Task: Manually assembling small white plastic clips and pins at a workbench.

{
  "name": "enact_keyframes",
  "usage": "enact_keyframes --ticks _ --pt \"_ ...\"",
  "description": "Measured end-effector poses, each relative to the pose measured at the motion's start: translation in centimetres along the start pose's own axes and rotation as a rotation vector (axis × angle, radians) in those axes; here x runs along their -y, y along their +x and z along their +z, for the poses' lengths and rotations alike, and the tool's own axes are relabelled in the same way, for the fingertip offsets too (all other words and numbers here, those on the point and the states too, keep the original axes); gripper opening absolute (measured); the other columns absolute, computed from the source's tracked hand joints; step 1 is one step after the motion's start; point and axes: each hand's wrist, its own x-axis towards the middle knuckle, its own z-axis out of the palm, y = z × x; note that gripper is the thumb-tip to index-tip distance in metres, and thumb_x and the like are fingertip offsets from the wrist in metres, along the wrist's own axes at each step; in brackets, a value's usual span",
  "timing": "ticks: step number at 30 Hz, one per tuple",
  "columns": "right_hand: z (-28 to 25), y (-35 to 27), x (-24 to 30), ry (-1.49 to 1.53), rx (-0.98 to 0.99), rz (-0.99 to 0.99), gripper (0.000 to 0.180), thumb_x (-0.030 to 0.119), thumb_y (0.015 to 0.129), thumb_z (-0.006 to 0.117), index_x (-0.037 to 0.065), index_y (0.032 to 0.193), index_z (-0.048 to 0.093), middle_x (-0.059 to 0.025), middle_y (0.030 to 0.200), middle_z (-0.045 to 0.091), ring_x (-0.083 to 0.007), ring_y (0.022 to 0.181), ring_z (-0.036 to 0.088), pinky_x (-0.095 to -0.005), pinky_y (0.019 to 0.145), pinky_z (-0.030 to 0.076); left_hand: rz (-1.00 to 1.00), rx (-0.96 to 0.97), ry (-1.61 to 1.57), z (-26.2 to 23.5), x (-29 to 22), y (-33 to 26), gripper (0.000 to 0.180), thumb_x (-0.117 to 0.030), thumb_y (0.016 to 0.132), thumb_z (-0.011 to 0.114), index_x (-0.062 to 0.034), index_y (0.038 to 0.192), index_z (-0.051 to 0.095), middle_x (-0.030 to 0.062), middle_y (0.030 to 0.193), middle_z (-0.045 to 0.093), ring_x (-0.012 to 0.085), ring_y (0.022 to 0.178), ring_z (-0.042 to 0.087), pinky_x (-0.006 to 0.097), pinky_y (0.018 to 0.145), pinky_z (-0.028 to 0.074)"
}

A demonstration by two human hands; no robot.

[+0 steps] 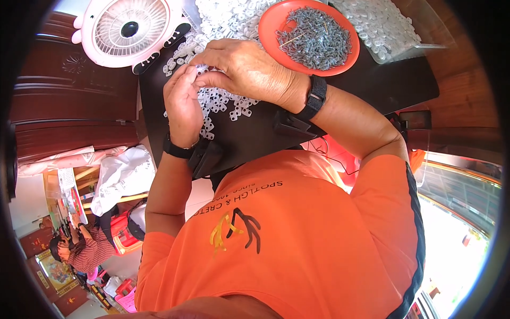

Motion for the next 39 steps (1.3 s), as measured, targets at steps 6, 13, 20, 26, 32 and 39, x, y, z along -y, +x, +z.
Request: enact_keyframes --ticks 6,13,20,26,32,39 --pt "0.1 -0.2 0.0 0.029 -0.028 -0.044 0.027 0.022 0.078 0.068 0.005 0.098 0.063 -0.0112 0.088 0.065 -0.0306 0.079 0.062 -0.0383 0.067 0.051 0.066 -0.075 0.003 0.9 -0.9 -0.4 0.023 -0.013 0.087 0.051 0.0064 0.090 0.062 0.0044 0.078 0.061 0.0096 0.070 0.054 0.023 0.069 0.042" --pt "0.0 -0.2 -0.3 0.017 0.003 -0.039 0.024 0.021 0.079 0.067 0.007 0.098 0.063 -0.0103 0.087 0.066 -0.0298 0.077 0.063 -0.0375 0.066 0.051 0.078 -0.010 0.057 1.0 -0.7 -0.7 0.026 -0.014 0.090 0.046 0.0067 0.086 0.060 0.0109 0.074 0.064 0.0149 0.066 0.059 0.026 0.067 0.045" --pt "0.0 -0.2 -0.3 0.058 -0.022 -0.046 0.022 0.017 0.079 0.067 0.009 0.099 0.065 -0.0099 0.087 0.066 -0.0274 0.074 0.064 -0.0352 0.064 0.052 0.092 0.002 0.089 1.0 -0.7 -0.6 0.027 -0.015 0.091 0.045 0.0069 0.089 0.061 0.0109 0.076 0.065 0.0151 0.067 0.060 0.026 0.068 0.047" --pt "0.4 -0.3 -0.8 0.054 0.033 0.011 0.025 0.013 0.078 0.066 0.009 0.104 0.065 -0.0105 0.088 0.067 -0.0274 0.075 0.065 -0.0341 0.065 0.053 -0.029 0.020 0.018 0.2 0.0 0.0 0.028 -0.012 0.091 0.039 0.0085 0.099 0.056 0.0144 0.092 0.062 0.0220 0.082 0.063 0.032 0.077 0.049" --pt "0.2 -0.3 -0.7 0.207 0.132 0.170 0.029 0.005 0.080 0.064 0.004 0.109 0.063 -0.0132 0.094 0.067 -0.0246 0.082 0.067 -0.0293 0.070 0.054 -0.098 -0.036 -0.022 0.0 0.2 0.0 0.027 -0.017 0.086 0.047 0.0048 0.091 0.061 0.0082 0.076 0.062 0.0144 0.068 0.059 0.026 0.069 0.046" --pt "0.3 -0.4 -1.1 0.179 0.142 0.157 0.030 0.002 0.079 0.064 0.006 0.109 0.064 -0.0128 0.095 0.067 -0.0240 0.083 0.068 -0.0285 0.070 0.054 -0.101 -0.039 0.031 -0.1 0.2 0.0 0.026 -0.017 0.086 0.047 0.0038 0.091 0.061 0.0068 0.074 0.062 0.0139 0.067 0.058 0.026 0.068 0.044"
